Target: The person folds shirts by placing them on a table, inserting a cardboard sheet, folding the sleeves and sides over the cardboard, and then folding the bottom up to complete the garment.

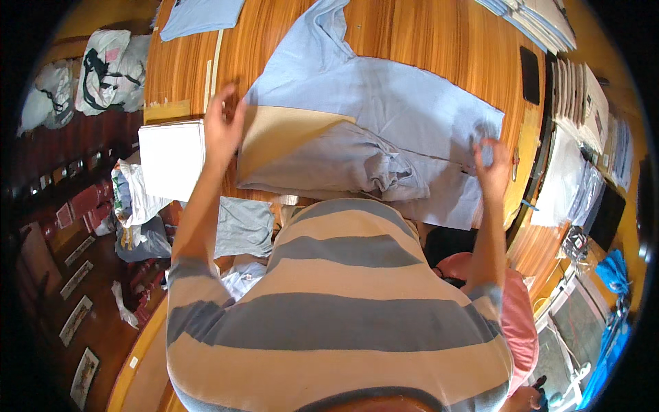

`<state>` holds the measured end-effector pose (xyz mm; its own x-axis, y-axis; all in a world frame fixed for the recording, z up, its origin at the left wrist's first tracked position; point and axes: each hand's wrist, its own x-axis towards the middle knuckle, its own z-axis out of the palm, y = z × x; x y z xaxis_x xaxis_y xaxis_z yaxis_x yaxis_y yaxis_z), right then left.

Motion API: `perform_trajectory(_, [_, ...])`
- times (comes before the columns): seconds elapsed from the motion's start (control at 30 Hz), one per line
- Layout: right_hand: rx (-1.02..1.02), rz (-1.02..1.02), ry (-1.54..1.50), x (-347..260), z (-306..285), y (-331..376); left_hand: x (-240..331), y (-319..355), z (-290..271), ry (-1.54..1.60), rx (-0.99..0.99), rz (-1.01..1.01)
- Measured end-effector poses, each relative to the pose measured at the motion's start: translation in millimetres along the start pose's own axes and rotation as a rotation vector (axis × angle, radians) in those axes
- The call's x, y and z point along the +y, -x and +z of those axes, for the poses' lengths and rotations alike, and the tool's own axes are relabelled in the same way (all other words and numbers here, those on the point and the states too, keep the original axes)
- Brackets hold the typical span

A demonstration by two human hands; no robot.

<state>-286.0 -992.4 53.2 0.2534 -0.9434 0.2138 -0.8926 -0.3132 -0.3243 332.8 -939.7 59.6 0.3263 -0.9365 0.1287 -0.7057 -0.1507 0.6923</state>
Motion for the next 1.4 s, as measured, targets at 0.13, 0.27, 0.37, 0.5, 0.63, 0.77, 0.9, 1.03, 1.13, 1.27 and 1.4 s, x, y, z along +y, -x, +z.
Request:
perform_trajectory(0.13, [-0.14, -0.166, -0.054, 26, 4, -104, 3, -111, 16, 0.179, -0.623, -0.526])
perform_trajectory(0.27, [-0.575, 0.036, -0.306, 58, 6, -131, 17, -143, 27, 0.08, -0.953, -0.479])
perform_trajectory(0.37, [-0.724, 0.185, -0.283, 60, -2, -126, 16, -141, 26, 0.142, -0.902, -0.465])
perform_trajectory(0.5, [-0.591, 0.1, -0.275, 49, -40, -74, -11, -110, -20, 0.305, -0.843, -0.413])
perform_trajectory(0.63, [-0.535, 0.007, -0.05, 26, -60, 1, -47, -25, -45, 0.316, -0.802, -0.227])
perform_trajectory(0.77, [-0.429, -0.028, 0.087, -5, -25, 62, -50, 36, -39, 0.257, -0.661, -0.155])
perform_trajectory(0.9, [-0.426, 0.017, 0.085, -36, -48, 78, -14, 47, -45, -0.094, -0.692, -0.072])
perform_trajectory(1.03, [-0.29, 0.021, 0.043, -48, -48, 72, 1, 50, -45, -0.187, -0.461, 0.169])
perform_trajectory(1.13, [-0.148, 0.116, -0.008, -30, 6, 94, 21, 54, 3, -0.312, -0.181, 0.323])
perform_trajectory(1.27, [-0.116, -0.026, 0.066, -23, 10, 86, -13, 76, 20, -0.539, -0.353, 0.302])
perform_trajectory(1.4, [-0.043, 0.174, -0.161, -72, 13, -1, -8, 74, 19, -0.487, -0.409, 0.244])
